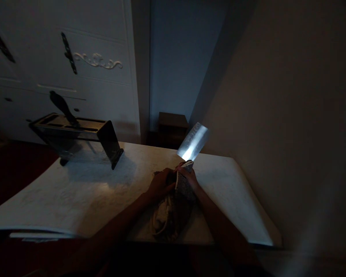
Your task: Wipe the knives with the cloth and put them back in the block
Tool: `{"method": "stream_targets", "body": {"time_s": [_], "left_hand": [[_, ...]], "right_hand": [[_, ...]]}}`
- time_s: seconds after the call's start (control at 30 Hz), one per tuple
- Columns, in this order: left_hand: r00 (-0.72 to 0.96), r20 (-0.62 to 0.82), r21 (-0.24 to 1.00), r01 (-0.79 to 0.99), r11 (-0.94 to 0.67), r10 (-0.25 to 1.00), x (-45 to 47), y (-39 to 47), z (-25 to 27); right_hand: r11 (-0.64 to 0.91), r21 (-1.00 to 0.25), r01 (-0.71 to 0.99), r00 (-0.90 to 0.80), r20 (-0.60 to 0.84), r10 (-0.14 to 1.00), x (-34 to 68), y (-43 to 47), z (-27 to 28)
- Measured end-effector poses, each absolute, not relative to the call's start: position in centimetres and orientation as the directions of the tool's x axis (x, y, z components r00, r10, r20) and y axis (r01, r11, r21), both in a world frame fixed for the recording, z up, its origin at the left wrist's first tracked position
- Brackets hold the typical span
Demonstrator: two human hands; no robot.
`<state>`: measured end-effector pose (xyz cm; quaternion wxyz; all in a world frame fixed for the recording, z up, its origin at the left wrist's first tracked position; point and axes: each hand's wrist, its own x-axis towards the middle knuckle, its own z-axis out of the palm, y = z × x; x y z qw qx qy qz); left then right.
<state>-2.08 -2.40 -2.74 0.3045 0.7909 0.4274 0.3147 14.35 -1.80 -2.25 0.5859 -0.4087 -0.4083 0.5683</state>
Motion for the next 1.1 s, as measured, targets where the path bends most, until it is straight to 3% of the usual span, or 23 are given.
{"method": "stream_targets", "body": {"time_s": [0.3,0.57,0.87,1.1], "left_hand": [[0.437,0.215,0.759,0.488,-0.431,0.873,-2.2,-2.4,-2.6],[0.438,0.228,0.766,0.470,-0.438,0.869,-2.0,-2.5,-2.8],[0.570,0.273,0.762,0.365,-0.536,0.775,-2.4,-1.6,-3.7],[0.624,0.307,0.744,0.313,-0.590,0.718,-2.8,-1.3,-3.2]], "right_hand": [[0.115,-0.972,-0.203,-0.069,0.132,0.989,14.1,-2.6,-1.0],[0.108,-0.989,-0.100,-0.063,0.115,0.991,14.3,-2.7,-1.7],[0.098,-0.977,-0.189,0.087,0.082,0.993,14.6,-2.4,-3.0],[0.001,-0.959,-0.283,0.197,-0.057,0.979,14.8,-1.9,-3.1]]}}
